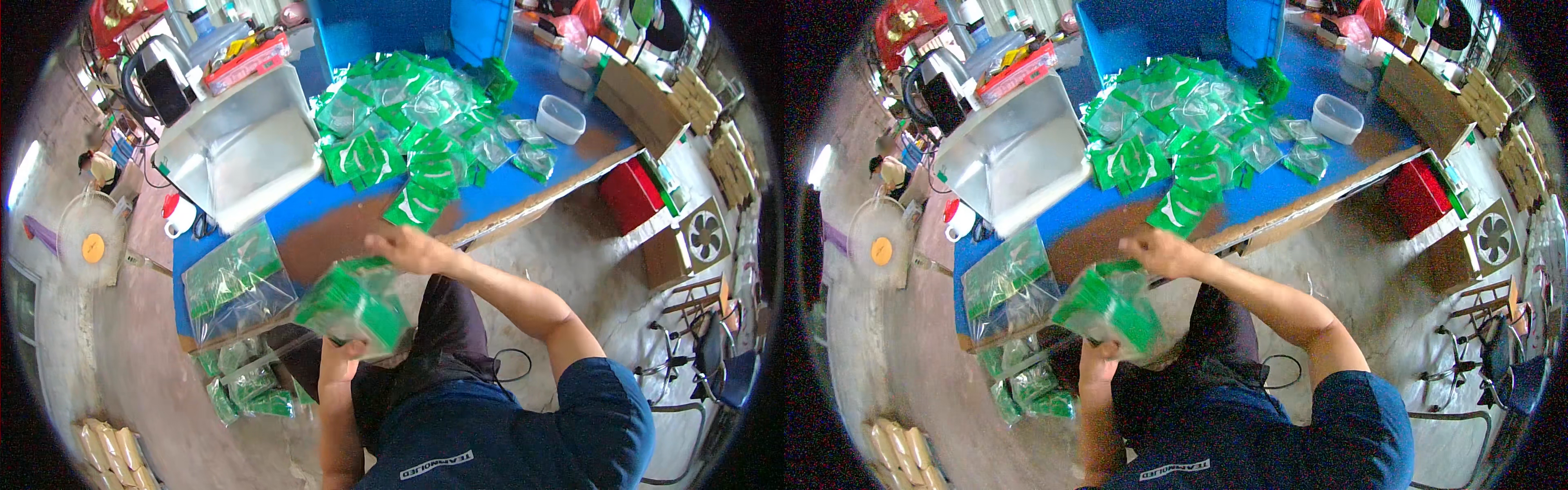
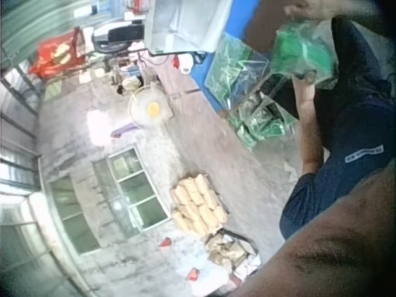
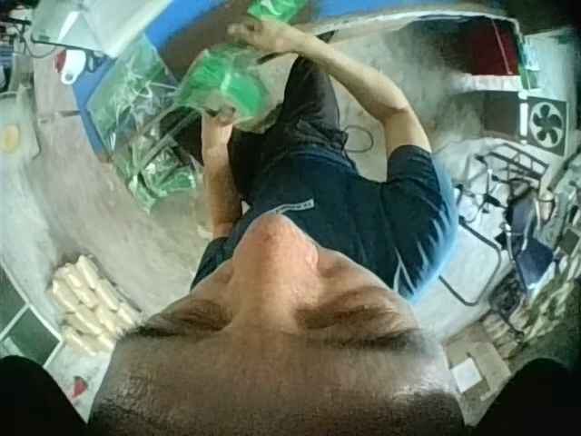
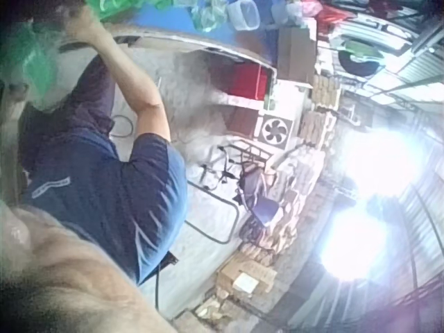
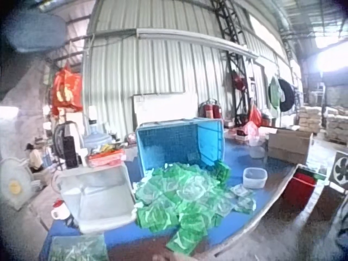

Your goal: The recorder is stacking small green plastic bags and placing them into a larger clear plastic bag.

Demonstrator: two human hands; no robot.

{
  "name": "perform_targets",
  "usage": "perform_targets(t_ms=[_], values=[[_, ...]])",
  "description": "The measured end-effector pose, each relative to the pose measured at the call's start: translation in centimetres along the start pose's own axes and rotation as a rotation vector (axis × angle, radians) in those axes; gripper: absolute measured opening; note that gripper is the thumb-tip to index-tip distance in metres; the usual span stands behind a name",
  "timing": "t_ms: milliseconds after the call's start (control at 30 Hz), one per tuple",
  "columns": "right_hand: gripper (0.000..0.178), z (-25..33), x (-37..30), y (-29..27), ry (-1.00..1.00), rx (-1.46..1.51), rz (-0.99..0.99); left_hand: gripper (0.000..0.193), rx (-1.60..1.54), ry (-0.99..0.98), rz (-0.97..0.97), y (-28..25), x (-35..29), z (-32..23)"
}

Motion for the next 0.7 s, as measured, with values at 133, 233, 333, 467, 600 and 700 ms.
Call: perform_targets(t_ms=[133, 233, 333, 467, 600, 700], values=[[0.067, -3.3, -0.2, -1.4, -0.107, -0.732, -0.782, 0.067, -0.250, 0.130, -0.064, -1.7, 0.1, 0.5], [0.056, -2.2, -0.8, 2.5, -0.495, -0.656, -0.567, 0.054, -0.435, 0.168, -0.025, -2.2, -0.3, 0.6], [0.031, -2.9, -1.8, 3.3, -0.500, -0.297, -0.635, 0.053, -0.660, 0.133, 0.030, -2.6, -0.8, 2.2], [0.013, -5.4, -2.5, 1.9, -0.268, 0.791, -0.978, 0.047, -0.759, -0.024, 0.097, 3.4, 0.6, 1.5], [0.025, -3.2, -1.3, 7.3, -0.117, 1.016, -0.460, 0.043, -0.661, -0.009, 0.133, 6.7, 2.0, 0.9], [0.046, -2.0, -2.3, 0.2, -0.336, -0.092, -0.735, 0.049, -0.464, 0.068, -0.277, 0.8, 2.6, 3.1]])
Point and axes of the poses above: each hand's wrist, its own x-axis towards the middle knuckle, its own y-axis out of the palm, z = x × y, the point moved 7 cm from there along x, towards the middle knuckle, and after that the axes turned 2 degrees about -y, right-handed, at the moved point
